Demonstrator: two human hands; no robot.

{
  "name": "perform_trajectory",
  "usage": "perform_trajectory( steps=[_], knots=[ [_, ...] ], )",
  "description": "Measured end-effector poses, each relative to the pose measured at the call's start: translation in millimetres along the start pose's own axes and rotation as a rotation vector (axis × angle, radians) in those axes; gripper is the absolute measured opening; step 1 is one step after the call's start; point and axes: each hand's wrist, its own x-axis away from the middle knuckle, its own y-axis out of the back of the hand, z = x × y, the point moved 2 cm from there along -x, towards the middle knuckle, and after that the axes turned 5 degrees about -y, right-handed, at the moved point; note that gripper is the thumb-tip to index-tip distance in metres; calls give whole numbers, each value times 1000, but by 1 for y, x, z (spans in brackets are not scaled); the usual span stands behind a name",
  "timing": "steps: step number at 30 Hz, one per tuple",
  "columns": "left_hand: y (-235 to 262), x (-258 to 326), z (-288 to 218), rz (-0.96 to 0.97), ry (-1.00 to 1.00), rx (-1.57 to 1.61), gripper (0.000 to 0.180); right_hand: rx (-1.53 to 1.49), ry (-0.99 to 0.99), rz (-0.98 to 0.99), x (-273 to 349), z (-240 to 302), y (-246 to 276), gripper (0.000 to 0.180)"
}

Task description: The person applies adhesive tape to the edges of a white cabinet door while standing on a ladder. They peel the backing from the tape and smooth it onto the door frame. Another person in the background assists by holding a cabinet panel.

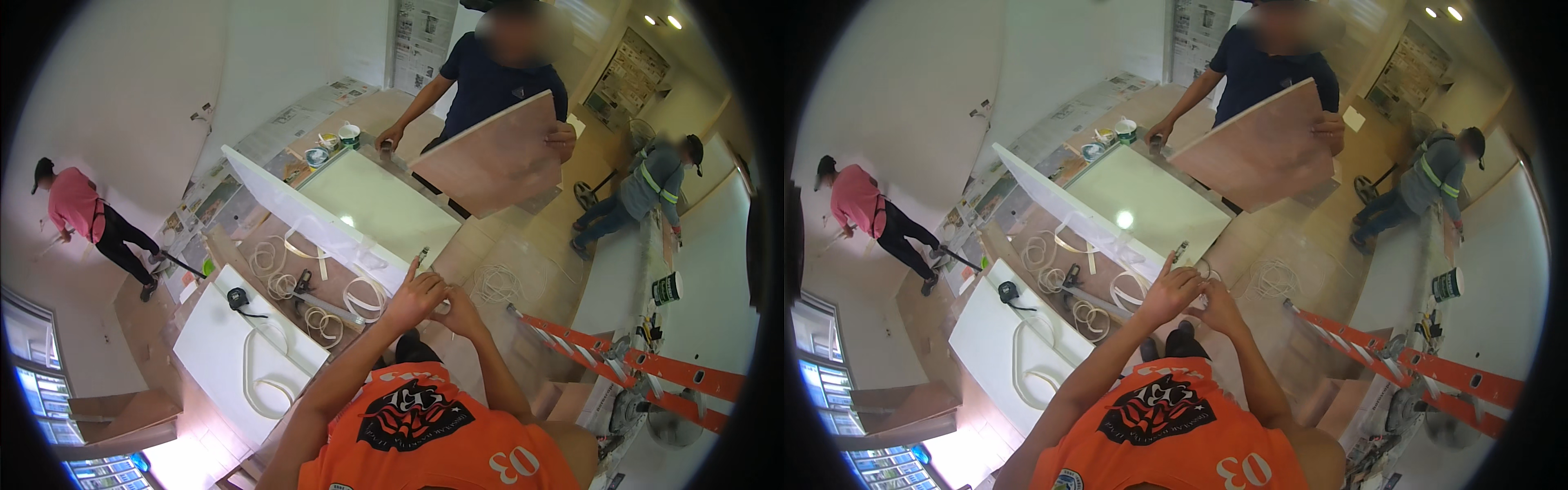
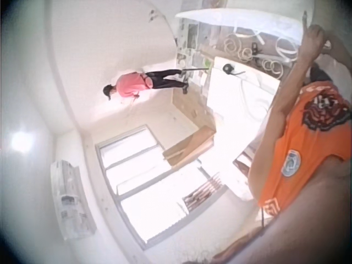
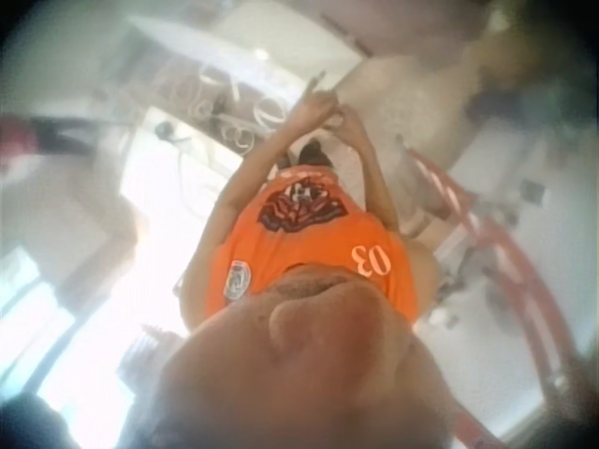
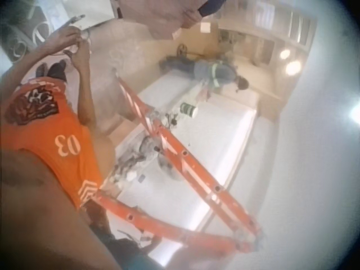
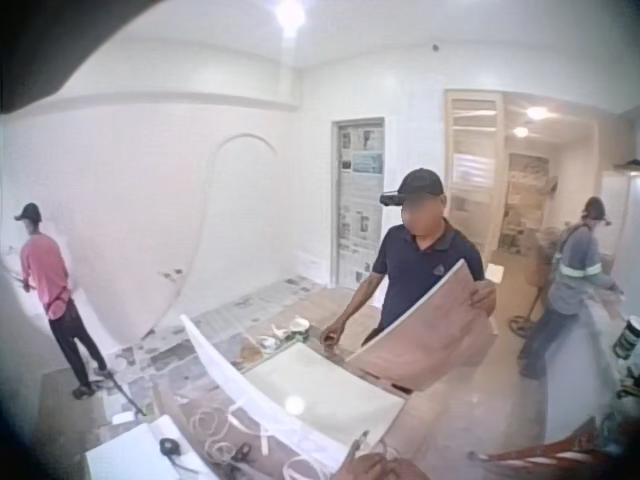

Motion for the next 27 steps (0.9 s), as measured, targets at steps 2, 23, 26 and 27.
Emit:
perform_trajectory(
  steps=[2,23,26,27],
  knots=[
    [0,-3,-5,1,11,-11,16,-1,81,-44,-14,-3,4,39],
    [-27,0,-55,-402,467,-316,13,-384,392,319,-45,-17,-30,27],
    [-33,-6,-57,-509,528,-282,14,-415,397,286,-45,-21,-32,22],
    [-34,-7,-60,-523,545,-284,14,-430,410,254,-42,-21,-30,23]
  ],
)
